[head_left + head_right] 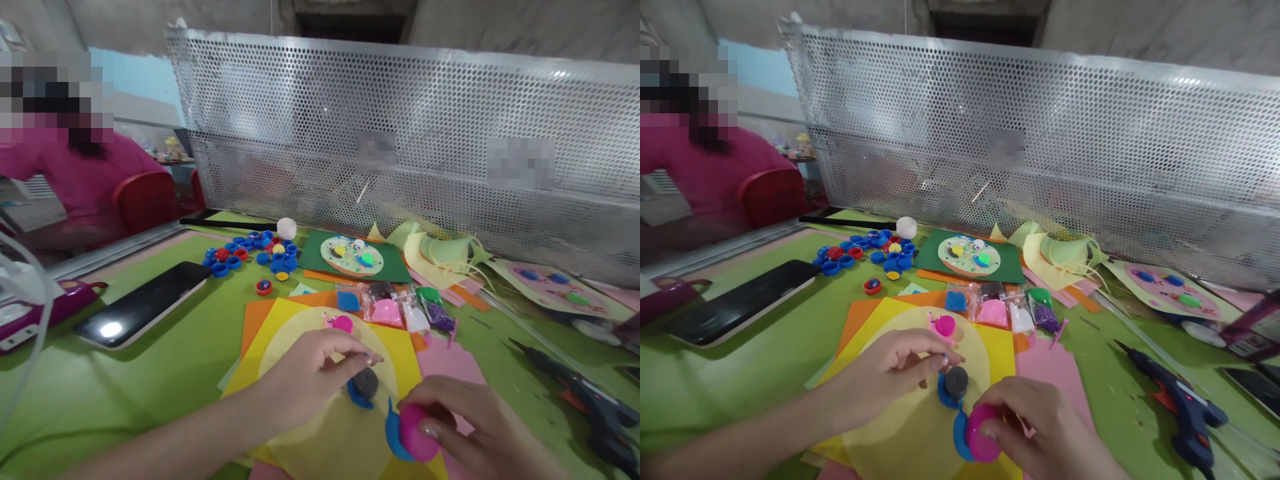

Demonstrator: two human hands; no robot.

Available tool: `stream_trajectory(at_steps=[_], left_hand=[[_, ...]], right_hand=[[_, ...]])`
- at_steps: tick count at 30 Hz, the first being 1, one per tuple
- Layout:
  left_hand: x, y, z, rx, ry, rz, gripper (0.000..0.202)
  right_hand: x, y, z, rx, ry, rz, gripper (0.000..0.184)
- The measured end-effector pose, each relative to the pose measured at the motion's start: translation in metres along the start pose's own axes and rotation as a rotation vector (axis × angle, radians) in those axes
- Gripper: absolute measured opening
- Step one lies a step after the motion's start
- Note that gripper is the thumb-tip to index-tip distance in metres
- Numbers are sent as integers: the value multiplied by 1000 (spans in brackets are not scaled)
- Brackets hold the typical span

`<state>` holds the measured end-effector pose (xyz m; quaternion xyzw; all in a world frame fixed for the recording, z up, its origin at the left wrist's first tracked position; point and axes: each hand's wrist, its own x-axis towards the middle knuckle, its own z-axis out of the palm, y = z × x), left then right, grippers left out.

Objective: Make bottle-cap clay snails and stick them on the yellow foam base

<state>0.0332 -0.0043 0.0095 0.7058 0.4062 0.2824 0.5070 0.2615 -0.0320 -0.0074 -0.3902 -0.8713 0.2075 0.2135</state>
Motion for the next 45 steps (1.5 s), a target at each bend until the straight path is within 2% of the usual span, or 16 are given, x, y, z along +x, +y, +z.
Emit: stream_trajectory(at_steps=[7, 14, 22, 31, 35, 45], left_hand=[[0, -5, 0, -74, 55, 64, 21], [-3, 5, -3, -8, 96, 31, 18], [-3, 7, -2, 38, 100, 95, 7], [-5, 12, -1, 59, 188, 47, 14], [-4, 12, 0, 96, 218, 62, 10], [-6, 9, -2, 112, 198, 135, 22]], right_hand=[[1, -1, -2, 26, 1, 17, 11], [1, -1, -1, 16, -9, 42, 14], [2, -4, -2, 18, 9, 60, 11], [3, -3, -1, -1, -6, 80, 12], [2, -3, -2, 16, -51, 108, 15], [3, -7, -3, 20, -41, 130, 15]])
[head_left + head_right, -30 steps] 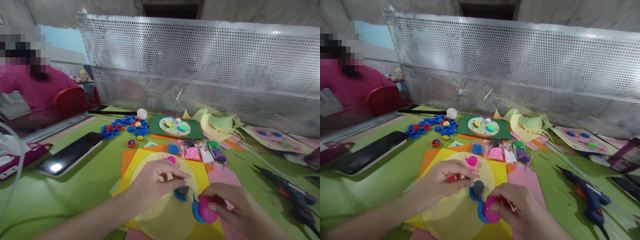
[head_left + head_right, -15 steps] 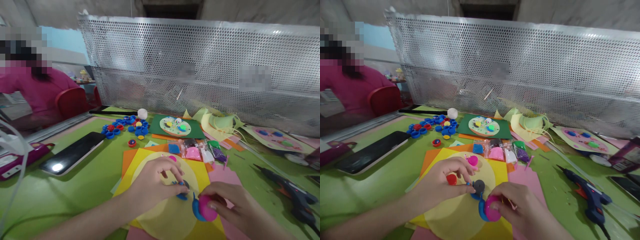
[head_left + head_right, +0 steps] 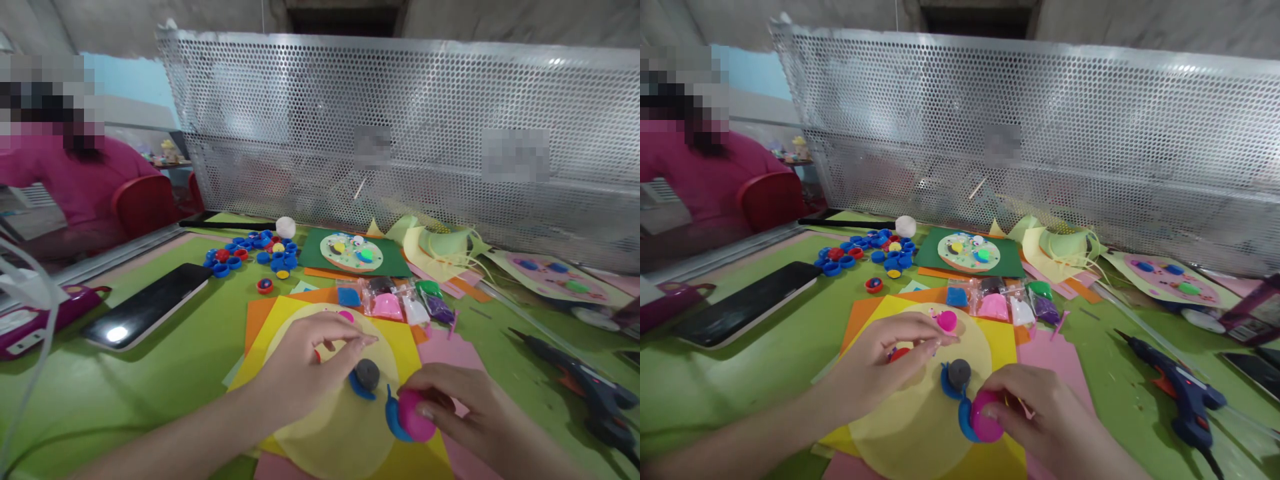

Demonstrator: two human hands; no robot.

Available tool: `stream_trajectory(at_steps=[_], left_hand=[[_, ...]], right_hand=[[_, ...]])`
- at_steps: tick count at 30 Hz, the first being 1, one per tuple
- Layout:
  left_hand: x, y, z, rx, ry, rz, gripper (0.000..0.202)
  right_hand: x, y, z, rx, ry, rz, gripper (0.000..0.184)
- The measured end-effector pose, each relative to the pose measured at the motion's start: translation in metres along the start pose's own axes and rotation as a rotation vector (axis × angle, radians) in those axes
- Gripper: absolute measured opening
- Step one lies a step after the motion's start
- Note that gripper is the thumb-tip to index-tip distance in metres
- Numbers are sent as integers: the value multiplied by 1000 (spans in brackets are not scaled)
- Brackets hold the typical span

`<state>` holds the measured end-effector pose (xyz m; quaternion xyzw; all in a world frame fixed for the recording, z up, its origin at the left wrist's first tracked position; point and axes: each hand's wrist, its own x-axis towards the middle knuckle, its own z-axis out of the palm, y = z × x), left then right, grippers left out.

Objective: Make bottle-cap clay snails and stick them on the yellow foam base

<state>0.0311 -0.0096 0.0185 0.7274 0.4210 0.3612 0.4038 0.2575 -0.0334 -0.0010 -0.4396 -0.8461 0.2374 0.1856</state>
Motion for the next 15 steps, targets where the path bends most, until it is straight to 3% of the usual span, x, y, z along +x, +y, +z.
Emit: stream_trajectory(at_steps=[9, 15], left_hand=[[0, 1, 0, -163, 18, 15, 2], [1, 3, 0, -146, 7, -3, 11]], right_hand=[[0, -1, -1, -8, 13, -33, 12], [1, -1, -1, -3, 7, -24, 14]])
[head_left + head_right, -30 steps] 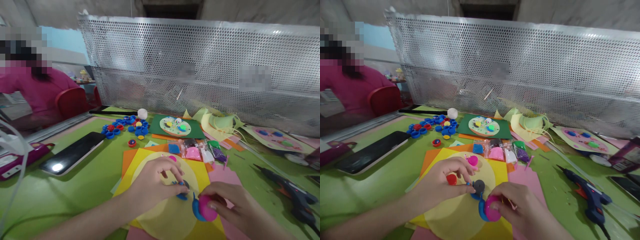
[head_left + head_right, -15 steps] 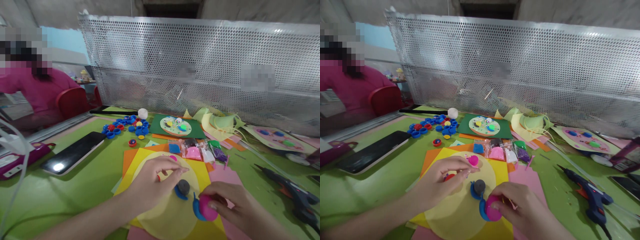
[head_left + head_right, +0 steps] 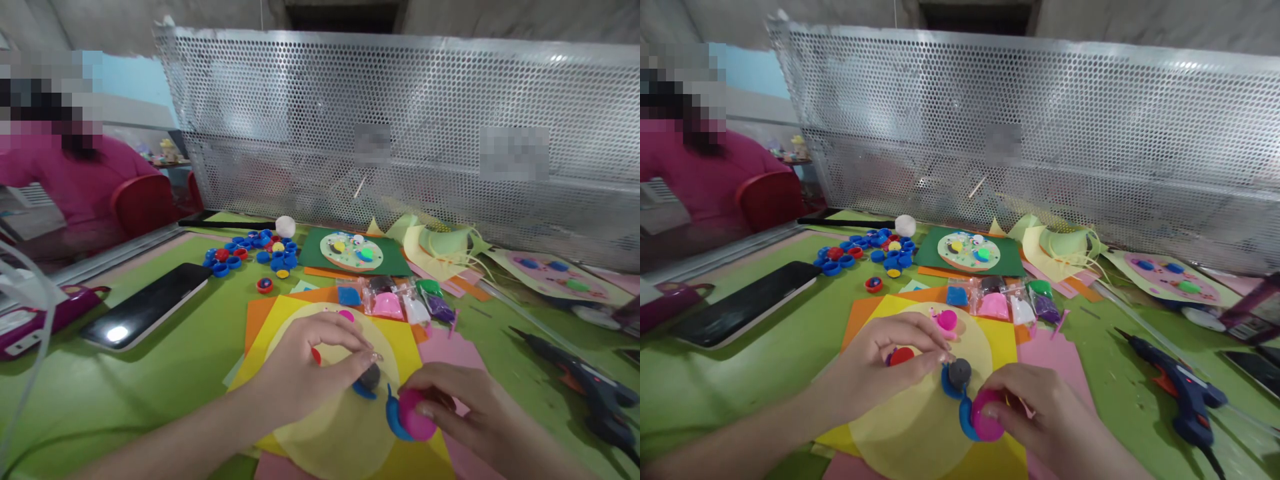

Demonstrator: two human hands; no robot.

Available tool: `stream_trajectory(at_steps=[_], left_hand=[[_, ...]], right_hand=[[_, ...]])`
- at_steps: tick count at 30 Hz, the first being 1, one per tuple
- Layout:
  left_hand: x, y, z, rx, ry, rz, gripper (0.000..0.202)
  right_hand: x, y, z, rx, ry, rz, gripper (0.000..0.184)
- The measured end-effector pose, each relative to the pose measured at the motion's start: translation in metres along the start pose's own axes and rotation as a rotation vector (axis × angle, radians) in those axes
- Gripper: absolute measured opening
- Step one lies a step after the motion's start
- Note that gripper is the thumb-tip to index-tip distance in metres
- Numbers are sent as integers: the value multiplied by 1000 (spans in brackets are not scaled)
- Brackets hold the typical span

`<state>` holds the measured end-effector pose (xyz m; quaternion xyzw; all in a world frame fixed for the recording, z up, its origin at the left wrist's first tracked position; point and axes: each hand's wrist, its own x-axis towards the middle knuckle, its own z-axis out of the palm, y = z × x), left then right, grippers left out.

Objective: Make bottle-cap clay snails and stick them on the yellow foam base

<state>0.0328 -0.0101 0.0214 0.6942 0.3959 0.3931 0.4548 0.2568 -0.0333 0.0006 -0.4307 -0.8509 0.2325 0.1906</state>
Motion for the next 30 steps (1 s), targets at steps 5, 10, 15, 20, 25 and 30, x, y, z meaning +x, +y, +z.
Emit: stream_trajectory(at_steps=[5, 10, 15, 20, 25, 30], left_hand=[[0, 2, -1, 12, -16, -19, 12], [1, 1, -3, 39, -13, -74, 8], [2, -1, -4, 15, -41, -147, 16], [1, 1, -5, 17, -50, -187, 24], [1, 2, -3, -100, -102, -228, 22], [2, -3, -3, -241, -137, -270, 21]], right_hand=[[0, 0, 1, -3, 9, 16, 13], [0, -1, 2, -4, 3, 30, 13], [0, 1, 3, -3, 7, 43, 12], [-1, 2, 3, 5, 0, 66, 13], [-3, 4, 5, 16, 6, 76, 13], [0, 2, 4, 7, -5, 64, 13]])
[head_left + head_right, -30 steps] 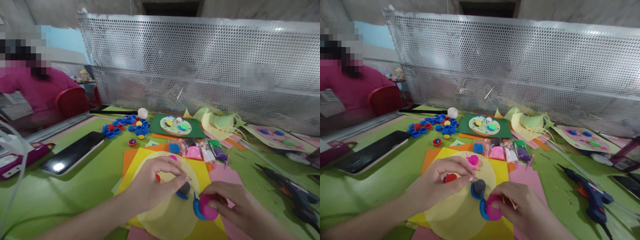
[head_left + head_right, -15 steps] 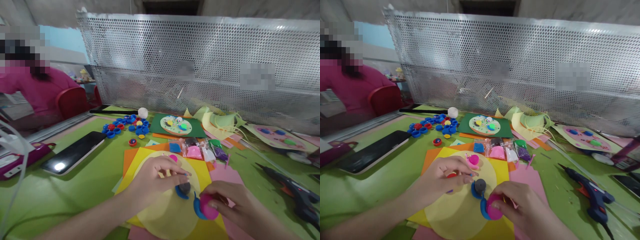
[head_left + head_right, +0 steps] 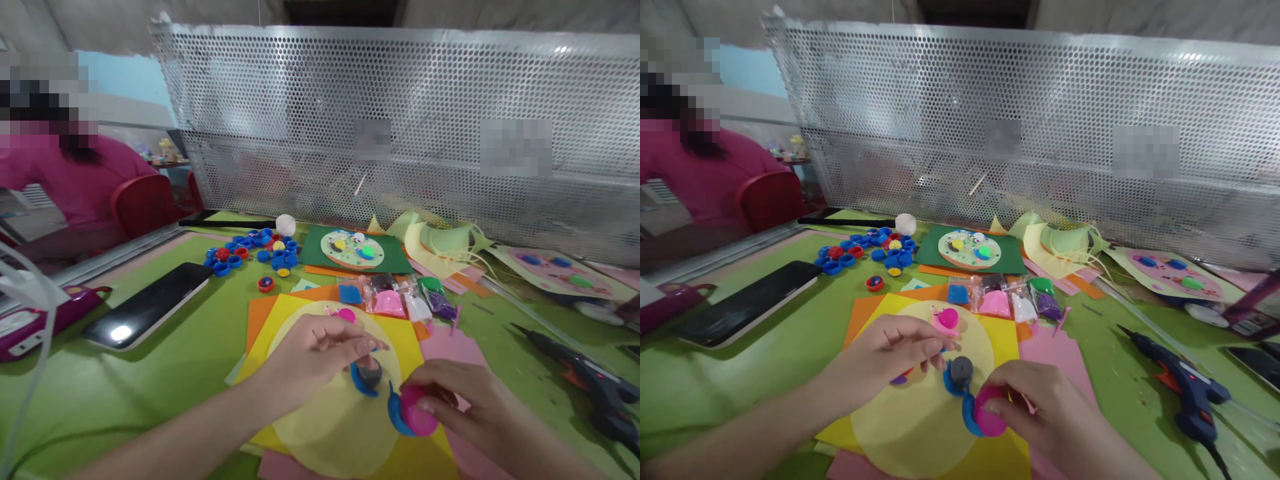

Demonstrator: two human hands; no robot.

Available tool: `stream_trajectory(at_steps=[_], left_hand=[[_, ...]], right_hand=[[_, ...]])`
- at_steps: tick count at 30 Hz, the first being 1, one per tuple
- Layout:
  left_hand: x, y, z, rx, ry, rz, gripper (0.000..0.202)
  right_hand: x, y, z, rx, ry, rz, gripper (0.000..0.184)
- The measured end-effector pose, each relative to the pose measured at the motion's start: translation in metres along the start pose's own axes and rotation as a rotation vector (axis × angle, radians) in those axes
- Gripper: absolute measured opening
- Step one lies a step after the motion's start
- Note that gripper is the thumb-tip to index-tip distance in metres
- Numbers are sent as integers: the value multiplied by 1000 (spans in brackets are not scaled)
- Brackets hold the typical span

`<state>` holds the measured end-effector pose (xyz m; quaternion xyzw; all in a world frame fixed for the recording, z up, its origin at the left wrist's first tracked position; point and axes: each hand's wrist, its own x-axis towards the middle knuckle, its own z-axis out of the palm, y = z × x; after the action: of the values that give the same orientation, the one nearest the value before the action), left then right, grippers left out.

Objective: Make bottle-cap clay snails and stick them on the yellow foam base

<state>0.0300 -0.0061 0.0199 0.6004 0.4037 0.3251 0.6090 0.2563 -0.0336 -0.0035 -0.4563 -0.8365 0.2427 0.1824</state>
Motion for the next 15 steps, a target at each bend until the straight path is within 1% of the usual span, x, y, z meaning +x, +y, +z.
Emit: stream_trajectory(at_steps=[3, 7, 10, 13, 15], left_hand=[[1, 0, 0, -70, -23, 5, 19], [0, 2, 1, -161, -69, -11, 16], [0, -2, 2, -242, -101, -18, 18], [2, -9, 3, -327, -137, -26, 21], [3, -12, 4, -385, -138, -58, 22]], right_hand=[[1, 0, 0, -6, -8, 15, 13], [0, 2, 2, -12, -59, 84, 17], [0, 2, 2, 36, -143, 99, 22], [0, 0, 2, 94, -224, 79, 23], [-1, -1, 3, 116, -288, 86, 23]])
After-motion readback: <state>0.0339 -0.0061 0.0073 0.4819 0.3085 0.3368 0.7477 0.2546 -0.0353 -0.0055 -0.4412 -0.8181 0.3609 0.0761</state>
